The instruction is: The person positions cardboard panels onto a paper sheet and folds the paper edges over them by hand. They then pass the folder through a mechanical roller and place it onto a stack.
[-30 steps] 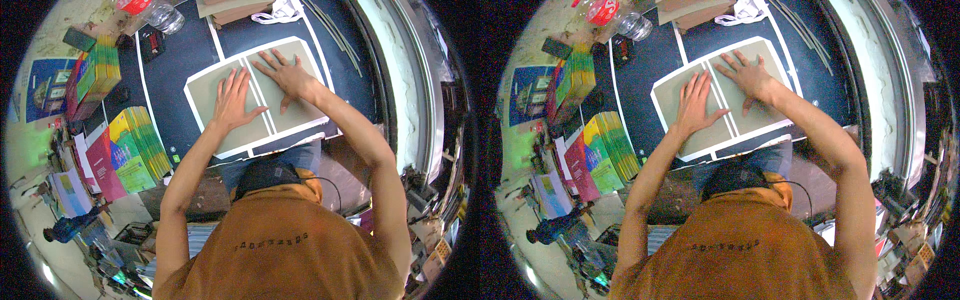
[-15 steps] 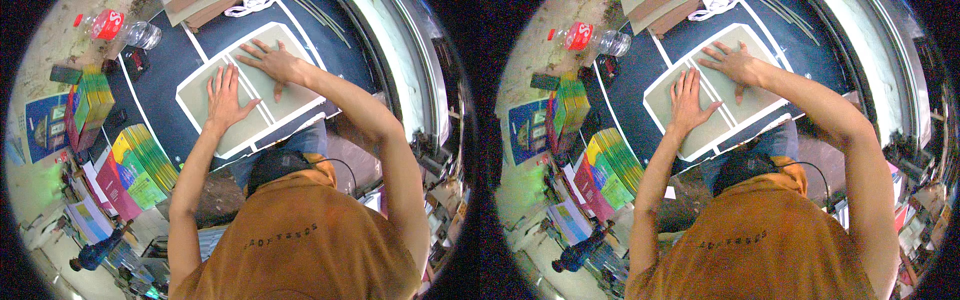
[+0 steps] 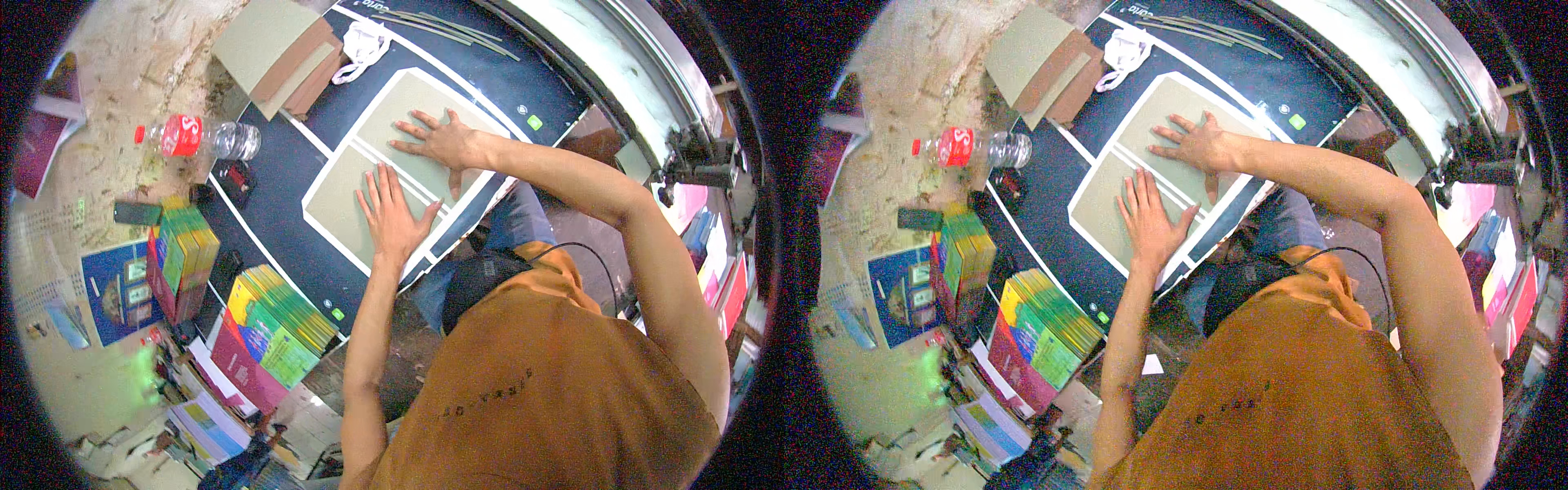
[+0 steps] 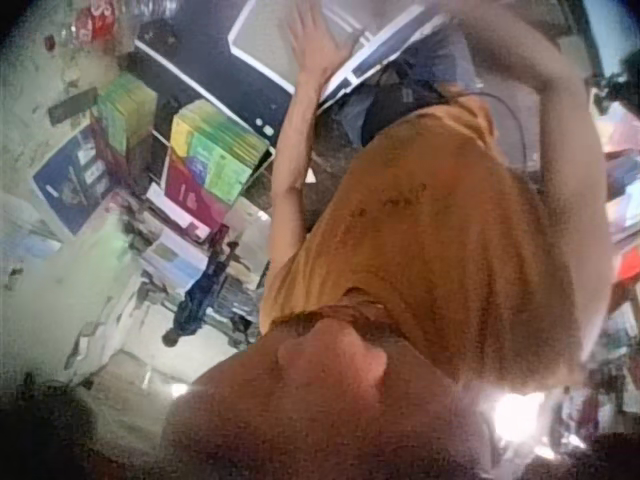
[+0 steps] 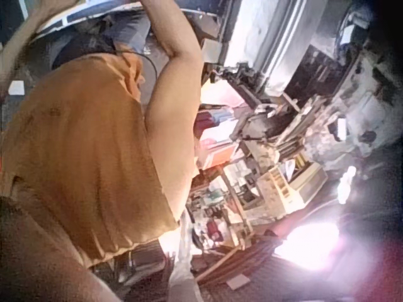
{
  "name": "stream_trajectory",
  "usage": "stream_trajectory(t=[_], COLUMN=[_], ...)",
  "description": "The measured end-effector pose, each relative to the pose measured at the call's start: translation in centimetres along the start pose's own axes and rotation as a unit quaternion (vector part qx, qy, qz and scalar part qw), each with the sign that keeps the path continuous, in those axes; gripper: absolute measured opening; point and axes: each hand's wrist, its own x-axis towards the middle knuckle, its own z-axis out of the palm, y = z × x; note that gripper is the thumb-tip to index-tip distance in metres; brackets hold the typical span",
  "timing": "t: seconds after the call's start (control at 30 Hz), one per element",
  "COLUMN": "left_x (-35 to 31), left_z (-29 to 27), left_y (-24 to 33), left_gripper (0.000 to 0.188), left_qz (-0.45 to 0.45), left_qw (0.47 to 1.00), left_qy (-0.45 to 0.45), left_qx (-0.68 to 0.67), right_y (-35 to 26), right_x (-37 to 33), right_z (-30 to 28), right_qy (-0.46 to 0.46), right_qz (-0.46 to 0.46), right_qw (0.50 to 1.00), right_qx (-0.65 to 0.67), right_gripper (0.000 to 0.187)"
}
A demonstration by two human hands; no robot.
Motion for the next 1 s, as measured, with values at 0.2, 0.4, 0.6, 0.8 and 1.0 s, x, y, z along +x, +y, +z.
stream_trajectory(t=[0.2, 0.4, 0.6, 0.8, 1.0], left_x=[-0.1, -0.1, -0.1, -0.1, -0.1], left_z=[0.2, -0.1, -0.1, -0.4, -0.8], left_y=[-0.2, 0.0, -0.2, -0.1, 0.1], left_gripper=[0.113, 0.114, 0.112, 0.111, 0.111], left_qz=[-0.005, -0.008, -0.003, -0.001, -0.005], left_qw=[1.000, 1.000, 1.000, 1.000, 1.000], left_qy=[-0.005, -0.020, -0.015, -0.007, -0.016], left_qx=[-0.006, -0.015, -0.006, -0.005, -0.015], right_y=[-0.3, -0.4, -0.6, -0.2, -0.3], right_x=[0.3, 0.6, 0.5, 0.6, 0.5], right_z=[0.7, 0.5, -0.2, 0.2, 0.1], right_qy=[0.008, -0.016, -0.017, -0.006, -0.015], right_qz=[0.013, 0.019, 0.009, -0.009, -0.007], right_qw=[0.999, 0.999, 0.999, 1.000, 1.000], right_qx=[0.031, 0.039, 0.028, 0.009, -0.009], right_gripper=[0.160, 0.160, 0.161, 0.161, 0.160])
